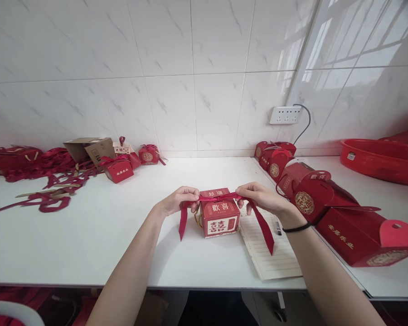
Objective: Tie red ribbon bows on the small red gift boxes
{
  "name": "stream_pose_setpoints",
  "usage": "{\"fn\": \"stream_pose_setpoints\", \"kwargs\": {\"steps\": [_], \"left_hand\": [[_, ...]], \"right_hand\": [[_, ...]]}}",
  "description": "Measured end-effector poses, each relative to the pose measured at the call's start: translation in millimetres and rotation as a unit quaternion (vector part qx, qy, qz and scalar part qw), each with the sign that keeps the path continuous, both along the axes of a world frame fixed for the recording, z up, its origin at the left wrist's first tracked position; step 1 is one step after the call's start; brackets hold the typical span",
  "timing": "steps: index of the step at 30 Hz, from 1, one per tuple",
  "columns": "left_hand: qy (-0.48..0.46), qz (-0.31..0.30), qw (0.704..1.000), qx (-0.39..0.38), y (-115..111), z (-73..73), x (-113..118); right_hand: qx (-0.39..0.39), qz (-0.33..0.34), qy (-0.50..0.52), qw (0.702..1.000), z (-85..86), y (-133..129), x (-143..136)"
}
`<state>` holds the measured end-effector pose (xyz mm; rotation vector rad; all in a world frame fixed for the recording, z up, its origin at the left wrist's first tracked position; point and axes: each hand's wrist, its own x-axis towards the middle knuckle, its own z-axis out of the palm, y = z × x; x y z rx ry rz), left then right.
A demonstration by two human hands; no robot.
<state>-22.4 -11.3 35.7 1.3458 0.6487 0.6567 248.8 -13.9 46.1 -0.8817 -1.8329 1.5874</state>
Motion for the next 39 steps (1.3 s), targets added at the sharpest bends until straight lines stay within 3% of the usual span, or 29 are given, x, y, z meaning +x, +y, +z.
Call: {"fn": "stream_pose_setpoints", "kwargs": {"steps": [4, 9, 13, 17, 20, 24, 28, 30, 33, 39], "left_hand": [[0.005, 0.004, 1.000, 0.000, 0, 0.9, 1], [0.015, 0.011, 1.000, 0.008, -1, 1.3, 3], [0.024, 0.007, 1.000, 0.008, -1, 0.7, 3], [0.041, 0.012, 0.999, 0.014, -2, 2.7, 3], [0.073, 0.029, 0.997, 0.028, -6, 9.4, 5], [0.181, 0.047, 0.980, 0.073, -17, 28.6, 8], [0.321, 0.045, 0.938, 0.121, -27, 54.1, 12], [0.374, 0.044, 0.908, 0.184, -30, 66.2, 14], [0.460, 0.034, 0.840, 0.285, -32, 82.6, 20], [0.607, 0.030, 0.722, 0.330, -36, 111.7, 38]], "right_hand": [[-0.005, 0.018, 0.056, 0.998, 1.3, -2, -1], [0.089, 0.015, 0.083, 0.992, 6.1, -8, -7], [0.135, -0.019, 0.060, 0.989, 6.6, -13, -19], [0.197, -0.098, 0.047, 0.974, -5.4, -12, -36], [0.240, -0.144, 0.055, 0.959, -14.1, -10, -45], [0.270, -0.123, 0.046, 0.954, -16.5, -11, -48], [0.307, -0.121, 0.031, 0.943, -17.4, -13, -49], [0.319, -0.125, 0.025, 0.939, -18.9, -12, -51], [0.316, -0.131, 0.022, 0.939, -20.4, -12, -52], [0.253, -0.153, 0.075, 0.952, -21.2, -14, -55]]}}
